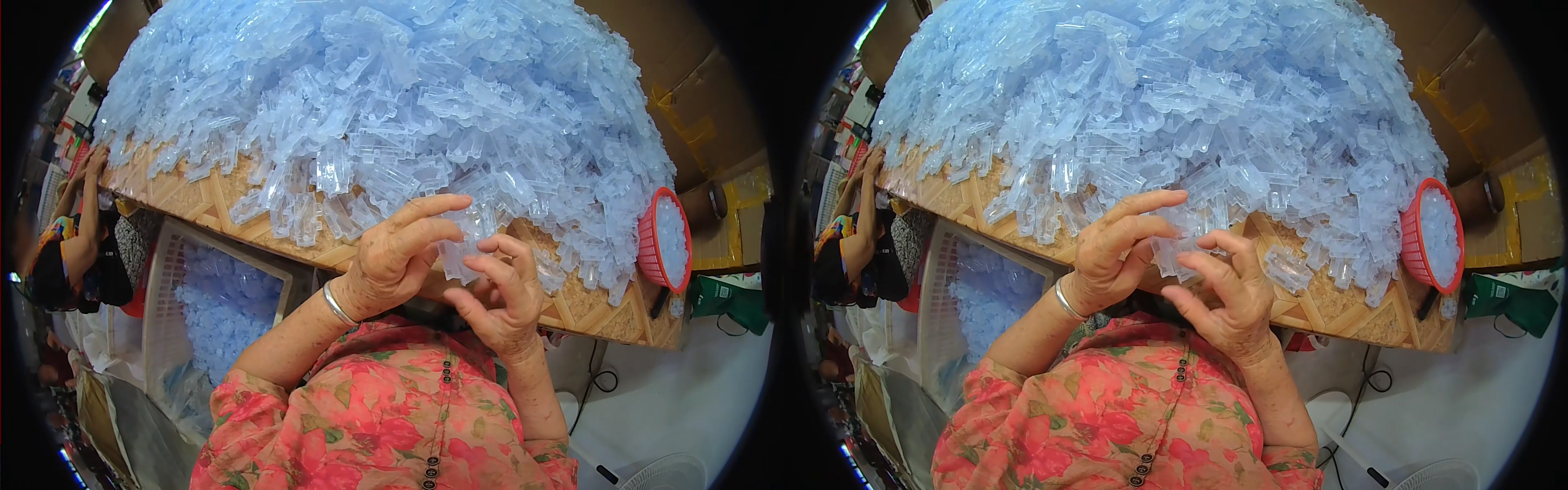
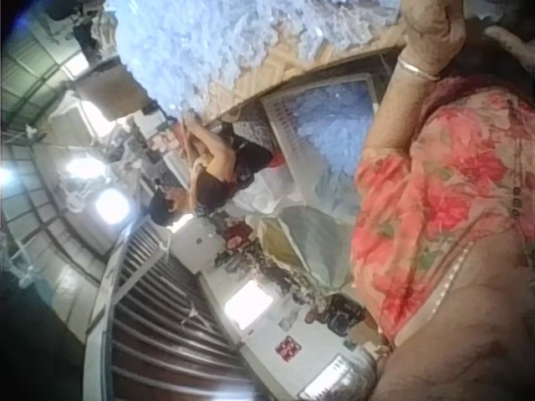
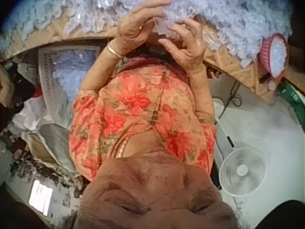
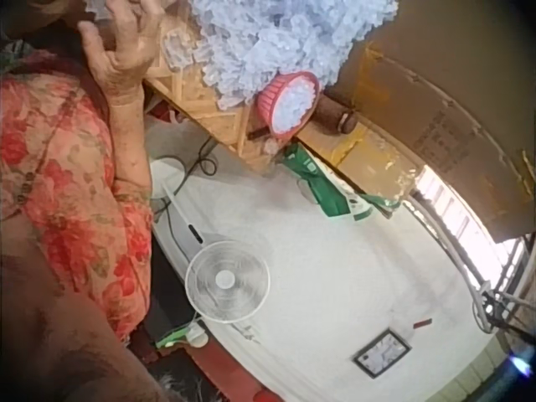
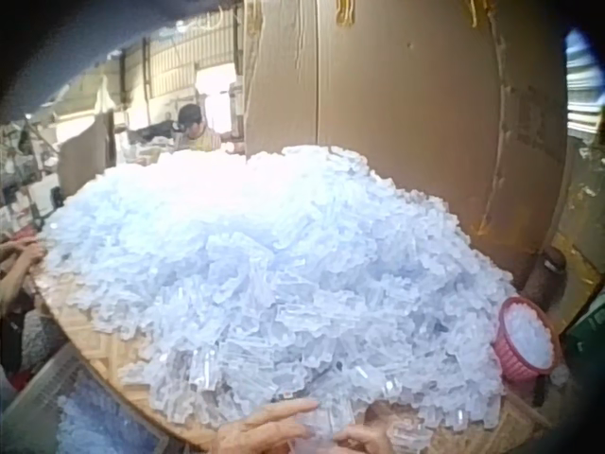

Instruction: The person repeatedly picks up small translucent plastic components from a large pile on a wooden table, snaps two pieces together by hand, and places the assembled unit into a red basket. The process is continuous and repetitive throughout the clip.

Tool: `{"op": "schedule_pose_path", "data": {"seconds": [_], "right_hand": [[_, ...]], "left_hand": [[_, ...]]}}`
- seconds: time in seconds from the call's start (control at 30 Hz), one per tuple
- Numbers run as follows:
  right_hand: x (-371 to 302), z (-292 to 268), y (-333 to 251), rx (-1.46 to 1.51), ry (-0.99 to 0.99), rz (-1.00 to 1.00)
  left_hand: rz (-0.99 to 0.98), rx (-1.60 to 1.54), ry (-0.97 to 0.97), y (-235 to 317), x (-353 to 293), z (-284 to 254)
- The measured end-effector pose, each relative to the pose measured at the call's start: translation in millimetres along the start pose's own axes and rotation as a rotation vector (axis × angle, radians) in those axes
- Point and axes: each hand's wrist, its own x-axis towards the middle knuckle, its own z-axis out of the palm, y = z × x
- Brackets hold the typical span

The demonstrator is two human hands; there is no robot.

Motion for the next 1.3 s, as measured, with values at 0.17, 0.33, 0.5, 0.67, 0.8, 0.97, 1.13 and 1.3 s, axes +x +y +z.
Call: {"op": "schedule_pose_path", "data": {"seconds": [0.17, 0.33, 0.5, 0.67, 0.8, 0.97, 1.13, 1.3], "right_hand": [[-9, -1, 4, -0.109, 0.075, -0.178], [-14, -3, 5, -0.289, 0.130, -0.307], [-25, -17, 3, -0.347, 0.073, -0.299], [-43, -46, 6, -0.423, 0.242, 0.073], [-53, -67, 27, -0.620, 0.235, 0.181], [-58, -62, 18, -0.342, 0.284, 0.156], [-58, -40, 2, -0.016, 0.192, 0.289], [-55, -33, 7, 0.417, 0.329, 0.591]], "left_hand": [[-0.263, -0.599, 0.036, 5, -4, 17], [-0.523, -0.983, -0.087, 13, -2, 33], [-0.720, -1.334, -0.144, 22, -5, 50], [-0.841, -1.508, -0.148, 22, -2, 55], [-0.883, -1.603, -0.178, 23, 2, 60], [-0.808, -1.714, -0.111, 27, 5, 70], [-0.753, -1.666, -0.132, 39, 14, 69], [-0.741, -1.513, -0.148, 37, 5, 73]]}}
